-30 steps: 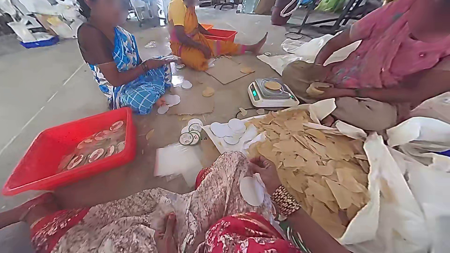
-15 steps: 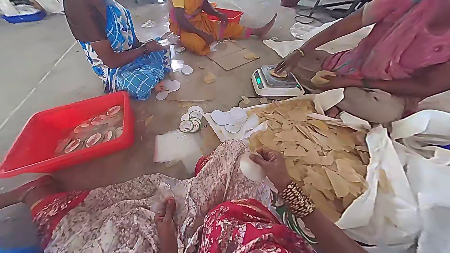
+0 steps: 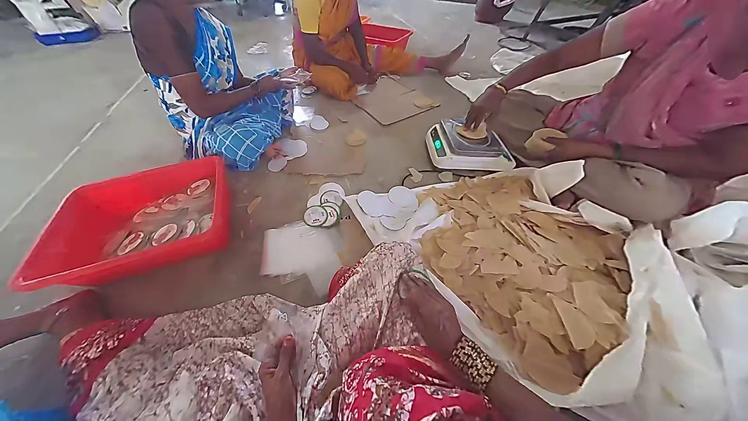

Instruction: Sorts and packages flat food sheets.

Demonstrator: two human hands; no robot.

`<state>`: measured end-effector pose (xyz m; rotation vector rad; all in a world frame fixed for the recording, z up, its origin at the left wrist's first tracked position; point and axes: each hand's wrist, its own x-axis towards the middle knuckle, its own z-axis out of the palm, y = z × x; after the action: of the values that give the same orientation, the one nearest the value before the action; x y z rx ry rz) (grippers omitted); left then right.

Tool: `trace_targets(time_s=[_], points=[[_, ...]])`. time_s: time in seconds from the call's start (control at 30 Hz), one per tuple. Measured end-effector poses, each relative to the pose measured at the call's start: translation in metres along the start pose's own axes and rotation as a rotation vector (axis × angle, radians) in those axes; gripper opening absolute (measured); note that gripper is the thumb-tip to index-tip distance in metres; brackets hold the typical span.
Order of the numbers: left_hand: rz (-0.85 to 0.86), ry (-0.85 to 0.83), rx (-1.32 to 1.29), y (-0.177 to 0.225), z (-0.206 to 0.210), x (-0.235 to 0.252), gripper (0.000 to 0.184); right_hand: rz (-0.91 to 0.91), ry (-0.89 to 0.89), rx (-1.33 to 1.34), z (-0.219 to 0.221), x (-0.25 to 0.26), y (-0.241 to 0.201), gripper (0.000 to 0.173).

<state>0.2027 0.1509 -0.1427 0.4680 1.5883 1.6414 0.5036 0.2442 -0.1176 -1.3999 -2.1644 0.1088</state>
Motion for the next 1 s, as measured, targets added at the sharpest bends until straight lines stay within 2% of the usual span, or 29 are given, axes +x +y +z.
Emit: trace_targets(time_s=[0.13, 0.27, 0.33, 0.4, 0.47, 0.57, 0.63, 0.73, 0.8, 0.87, 0.93, 1.0], points=[[0.018, -0.007, -0.023, -0.002, 0.001, 0.001, 0.009, -0.015, -0.082, 0.038, -0.008, -0.013, -0.001, 0.037], [0.037, -0.014, -0.036, -0.006, -0.001, 0.003, 0.009, -0.135, -0.050, 0.009, -0.009, -0.027, 0.004, 0.032], [0.044, -0.012, -0.043, -0.006, -0.001, 0.003, 0.009, -0.158, -0.105, 0.019, -0.019, -0.029, 0.000, 0.033], [0.046, -0.012, -0.037, -0.006, -0.002, 0.003, 0.009, -0.060, -0.236, 0.161, -0.040, -0.021, -0.013, 0.030], [0.043, -0.020, -0.028, -0.006, -0.002, 0.003, 0.009, 0.128, -0.317, 0.455, -0.055, -0.004, -0.021, 0.022], [0.031, -0.019, -0.008, -0.005, -0.002, 0.000, 0.008, 0.385, -0.107, 0.872, -0.060, 0.029, -0.027, 0.009], [0.021, -0.012, 0.029, 0.001, 0.000, -0.002, 0.008, 0.510, -0.032, 0.937, -0.054, 0.048, -0.019, 0.007], [0.007, -0.014, 0.066, 0.007, 0.003, -0.003, 0.010, 0.580, -0.199, 0.566, -0.035, 0.060, 0.001, 0.020], [0.016, -0.025, 0.071, 0.005, 0.002, -0.002, 0.010, 0.559, -0.418, 0.244, -0.032, 0.069, -0.001, 0.033], [0.033, -0.036, 0.064, 0.002, 0.000, 0.000, 0.011, 0.507, -0.540, 0.019, -0.032, 0.085, -0.009, 0.040], [0.035, -0.059, 0.064, -0.001, -0.002, 0.001, 0.011, 0.491, -0.554, -0.093, -0.025, 0.103, -0.006, 0.042], [0.048, -0.076, 0.063, -0.005, -0.003, 0.005, 0.010, 0.511, -0.451, -0.116, -0.017, 0.124, 0.001, 0.040]])
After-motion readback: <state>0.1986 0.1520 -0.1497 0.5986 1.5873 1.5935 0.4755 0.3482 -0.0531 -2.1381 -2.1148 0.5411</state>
